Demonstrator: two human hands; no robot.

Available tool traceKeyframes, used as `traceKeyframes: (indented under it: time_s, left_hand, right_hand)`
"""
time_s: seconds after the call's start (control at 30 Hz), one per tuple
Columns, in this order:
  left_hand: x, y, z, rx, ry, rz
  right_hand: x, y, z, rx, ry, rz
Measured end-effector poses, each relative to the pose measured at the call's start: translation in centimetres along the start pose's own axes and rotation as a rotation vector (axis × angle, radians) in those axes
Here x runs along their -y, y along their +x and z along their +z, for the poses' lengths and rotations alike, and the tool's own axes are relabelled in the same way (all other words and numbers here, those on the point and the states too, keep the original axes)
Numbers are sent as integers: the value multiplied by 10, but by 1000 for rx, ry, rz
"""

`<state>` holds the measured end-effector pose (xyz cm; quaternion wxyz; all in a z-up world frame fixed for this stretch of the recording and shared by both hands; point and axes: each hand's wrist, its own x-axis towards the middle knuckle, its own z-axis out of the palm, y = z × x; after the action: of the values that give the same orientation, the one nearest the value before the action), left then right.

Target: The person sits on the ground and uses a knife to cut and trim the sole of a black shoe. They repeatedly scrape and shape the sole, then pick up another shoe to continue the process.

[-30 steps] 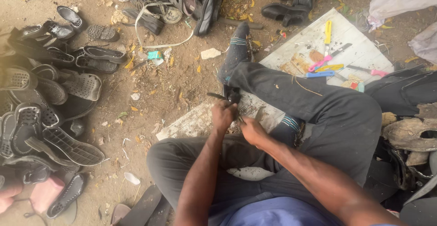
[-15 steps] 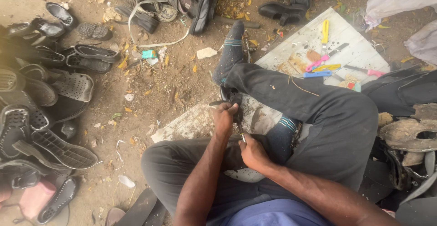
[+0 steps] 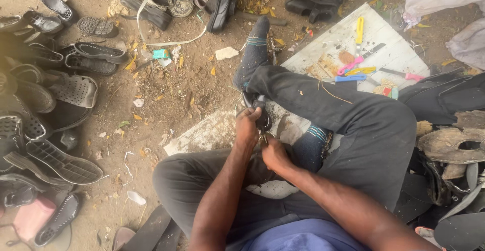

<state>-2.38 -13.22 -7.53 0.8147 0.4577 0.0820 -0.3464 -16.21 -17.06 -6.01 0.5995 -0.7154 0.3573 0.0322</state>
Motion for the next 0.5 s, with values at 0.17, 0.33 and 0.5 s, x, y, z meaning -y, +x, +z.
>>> traceKeyframes:
  time_s: [0.17,0.33,0.5]
  left_hand:
    - [-13,-2,1,1,-49,-53]
    - [-4,11,-1,18,-124,-51]
    - [-36,1,1,192,226,-32]
  right_hand:
    - [8,-42,9,-30,-31,-35]
    - [-1,-4,24,-108,86,-150]
    - [26,6,17,36,285,115]
